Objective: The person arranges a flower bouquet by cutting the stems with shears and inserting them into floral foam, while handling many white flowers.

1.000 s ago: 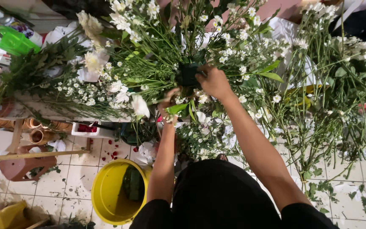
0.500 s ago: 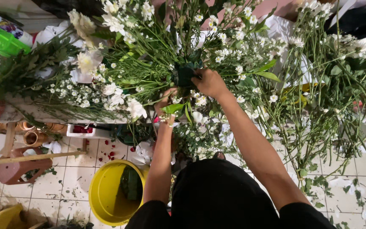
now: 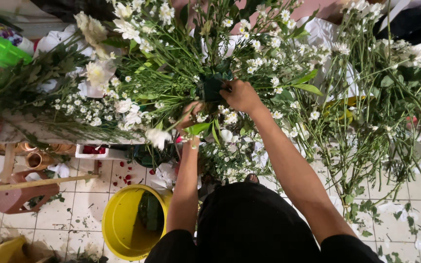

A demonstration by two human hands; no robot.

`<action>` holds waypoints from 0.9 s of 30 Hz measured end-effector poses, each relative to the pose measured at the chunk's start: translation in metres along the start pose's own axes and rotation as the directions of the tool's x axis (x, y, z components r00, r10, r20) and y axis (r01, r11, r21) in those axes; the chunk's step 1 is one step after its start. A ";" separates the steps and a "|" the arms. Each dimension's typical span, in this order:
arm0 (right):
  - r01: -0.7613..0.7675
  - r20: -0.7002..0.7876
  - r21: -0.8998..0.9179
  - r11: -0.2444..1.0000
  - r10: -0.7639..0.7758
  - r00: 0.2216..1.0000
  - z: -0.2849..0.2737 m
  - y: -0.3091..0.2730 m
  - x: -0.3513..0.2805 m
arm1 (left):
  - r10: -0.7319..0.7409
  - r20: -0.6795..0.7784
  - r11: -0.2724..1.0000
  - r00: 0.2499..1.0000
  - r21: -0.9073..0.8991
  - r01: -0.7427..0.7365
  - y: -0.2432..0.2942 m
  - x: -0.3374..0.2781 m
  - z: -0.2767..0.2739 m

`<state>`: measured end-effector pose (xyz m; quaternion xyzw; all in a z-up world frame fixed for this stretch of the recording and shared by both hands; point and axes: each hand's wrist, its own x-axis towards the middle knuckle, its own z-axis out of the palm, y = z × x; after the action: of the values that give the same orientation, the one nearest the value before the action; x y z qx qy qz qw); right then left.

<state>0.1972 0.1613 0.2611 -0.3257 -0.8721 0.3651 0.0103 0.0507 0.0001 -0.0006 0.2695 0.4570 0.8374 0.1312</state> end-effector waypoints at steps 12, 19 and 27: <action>-0.004 -0.007 0.040 0.999 0.005 1.000 -0.007 -0.013 -0.004 | -0.134 0.828 0.940 0.544 -0.068 0.334 -0.038 0.030 -0.102; 0.040 -0.046 0.097 0.994 -0.035 0.998 -0.009 -0.013 -0.006 | -0.115 0.813 0.952 0.571 -0.073 0.296 -0.048 0.031 -0.102; 0.025 -0.039 0.095 0.995 -0.021 0.999 -0.006 -0.009 -0.002 | -0.086 0.790 0.967 0.607 -0.080 0.241 -0.054 0.022 -0.099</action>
<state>0.1955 0.1595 0.2718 -0.3216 -0.8569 0.4001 0.0467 -0.0255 -0.0294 -0.0816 0.5498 0.3004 0.6589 0.4163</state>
